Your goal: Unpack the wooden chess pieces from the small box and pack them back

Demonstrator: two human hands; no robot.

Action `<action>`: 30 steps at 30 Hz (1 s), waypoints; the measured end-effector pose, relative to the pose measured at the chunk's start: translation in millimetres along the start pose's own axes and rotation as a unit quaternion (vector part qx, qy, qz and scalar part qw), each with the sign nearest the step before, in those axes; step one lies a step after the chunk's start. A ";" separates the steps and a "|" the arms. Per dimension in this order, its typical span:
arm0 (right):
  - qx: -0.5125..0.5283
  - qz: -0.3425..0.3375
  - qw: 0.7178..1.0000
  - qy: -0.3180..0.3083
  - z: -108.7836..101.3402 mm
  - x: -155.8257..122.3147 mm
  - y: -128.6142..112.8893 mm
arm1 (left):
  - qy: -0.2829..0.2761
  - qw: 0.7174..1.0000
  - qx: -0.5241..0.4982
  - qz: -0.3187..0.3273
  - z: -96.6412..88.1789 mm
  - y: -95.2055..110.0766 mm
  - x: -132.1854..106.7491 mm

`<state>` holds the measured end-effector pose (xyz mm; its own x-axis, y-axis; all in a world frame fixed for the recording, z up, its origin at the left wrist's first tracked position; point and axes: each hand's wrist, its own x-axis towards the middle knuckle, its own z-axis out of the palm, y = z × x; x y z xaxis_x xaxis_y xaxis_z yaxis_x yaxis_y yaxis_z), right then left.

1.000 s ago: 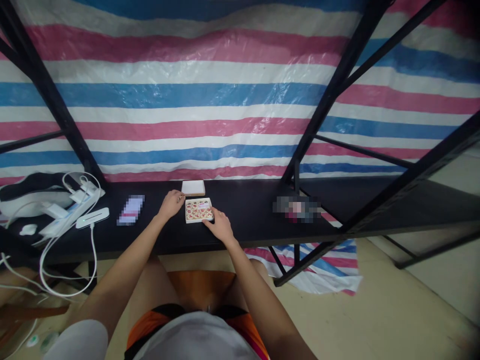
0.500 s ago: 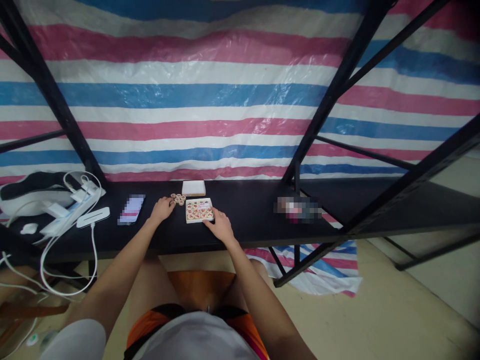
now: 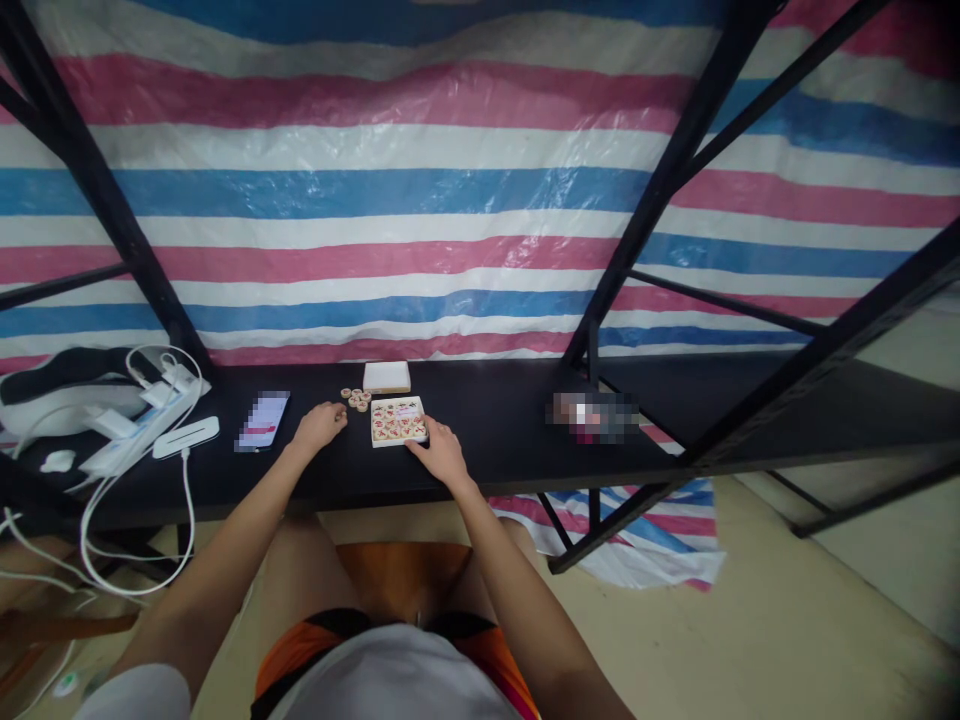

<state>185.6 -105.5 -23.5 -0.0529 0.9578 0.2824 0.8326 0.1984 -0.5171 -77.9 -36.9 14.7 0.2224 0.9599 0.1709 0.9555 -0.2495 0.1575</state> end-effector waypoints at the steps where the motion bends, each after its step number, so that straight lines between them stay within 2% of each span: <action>1: 0.001 0.000 1.000 0.001 0.2 0.1 0.1 | -0.003 1.000 0.005 -0.008 -0.9 1.4 0.0; 6: 0.001 -0.001 1.000 0.003 -0.2 0.2 -0.9 | -0.011 1.000 0.000 -0.014 -0.1 -0.3 -1.2; 10: 0.000 0.002 1.000 0.003 -0.3 -0.2 -0.7 | 0.007 0.997 -0.075 -0.031 -1.5 5.8 0.0; 12: 0.000 -0.001 1.000 0.005 -0.1 -0.3 -0.3 | 0.030 0.989 -0.142 -0.005 -4.2 18.8 2.8; 15: -0.001 -0.005 1.000 0.004 0.1 -0.3 0.0 | 0.042 0.972 -0.215 0.087 -7.6 48.2 10.7; 19: -0.007 -0.004 1.000 0.000 -0.3 -0.3 -0.6 | 0.025 0.970 -0.205 0.127 -3.9 88.3 26.9; 22: -0.010 -0.002 1.000 0.000 -0.8 -0.3 -1.1 | -0.012 0.980 -0.153 0.129 4.1 107.0 38.7; 26: -0.012 -0.001 1.000 -0.002 -1.3 -0.2 -1.7 | -0.048 0.985 -0.097 0.134 11.6 114.8 46.9; 30: -0.012 -0.001 1.000 -0.004 -1.2 0.2 -1.8 | -0.049 0.983 -0.100 0.147 12.2 112.6 46.2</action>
<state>184.7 -105.9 -21.5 -0.0588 0.9593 0.2763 0.8455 0.1950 -0.4972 42.3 -19.1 28.4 0.5103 0.8478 0.1442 0.7918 -0.5286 0.3059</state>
